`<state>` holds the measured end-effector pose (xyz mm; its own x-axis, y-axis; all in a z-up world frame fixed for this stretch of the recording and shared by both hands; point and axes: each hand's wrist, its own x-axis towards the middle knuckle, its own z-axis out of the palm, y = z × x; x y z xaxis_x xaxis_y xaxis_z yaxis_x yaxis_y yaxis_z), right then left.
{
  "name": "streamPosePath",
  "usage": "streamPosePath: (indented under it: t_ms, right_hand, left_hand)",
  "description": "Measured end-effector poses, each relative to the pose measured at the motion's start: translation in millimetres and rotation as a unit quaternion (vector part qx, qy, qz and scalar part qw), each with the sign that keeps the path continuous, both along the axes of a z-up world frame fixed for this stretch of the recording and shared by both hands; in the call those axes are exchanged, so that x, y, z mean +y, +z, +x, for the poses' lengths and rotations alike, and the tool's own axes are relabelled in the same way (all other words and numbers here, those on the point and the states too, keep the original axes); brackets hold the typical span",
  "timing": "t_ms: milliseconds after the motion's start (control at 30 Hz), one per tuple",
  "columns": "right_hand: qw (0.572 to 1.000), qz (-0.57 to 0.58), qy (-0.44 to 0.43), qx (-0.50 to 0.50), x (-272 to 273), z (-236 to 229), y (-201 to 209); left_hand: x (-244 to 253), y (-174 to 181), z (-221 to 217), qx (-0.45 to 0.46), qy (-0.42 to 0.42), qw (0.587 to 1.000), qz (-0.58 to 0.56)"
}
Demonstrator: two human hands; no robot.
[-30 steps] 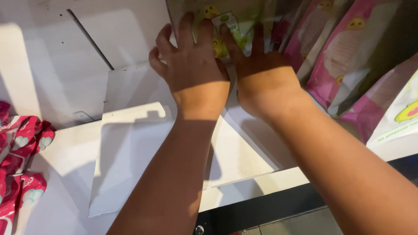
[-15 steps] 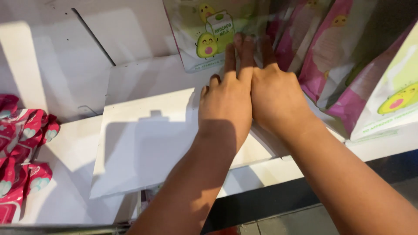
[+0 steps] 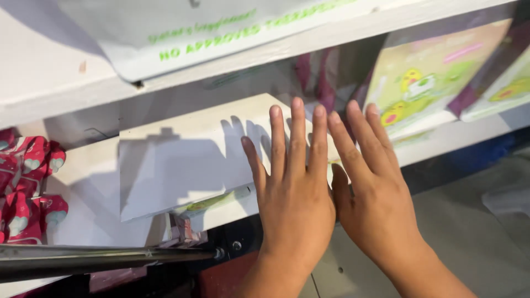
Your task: The person wipes the surface of pink and green pouches with a cloth while they are inside a cardboard box. The person then places the pouches onto a white shelf next to other similar items. The person repeats this process for several pouches.
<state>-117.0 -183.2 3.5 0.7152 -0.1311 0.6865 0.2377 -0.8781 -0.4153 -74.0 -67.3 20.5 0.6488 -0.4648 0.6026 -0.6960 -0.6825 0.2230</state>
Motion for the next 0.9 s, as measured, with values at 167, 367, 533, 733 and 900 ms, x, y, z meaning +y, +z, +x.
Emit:
streamPosePath:
  t_ms: [167,367,533,733,900]
  right_hand:
    - [0.997,-0.007,-0.066,0.032,-19,-49,41]
    - [0.984,0.019,-0.158,0.075,-44,-105,103]
    - [0.971,0.038,-0.209,0.112,-56,-149,149]
    - [0.958,0.044,-0.254,0.121,-53,-198,200]
    - [0.943,0.092,-0.292,0.133,-38,-237,230]
  left_hand:
    - [-15,43,-45,0.034,-0.014,0.998,0.048]
    - [-34,101,-91,0.055,-0.041,0.996,0.06]
    - [-54,153,-121,0.085,-0.089,0.99,0.072]
    - [-75,216,-158,0.108,-0.171,0.977,0.062]
    - [-74,251,-189,0.105,-0.198,0.971,0.084]
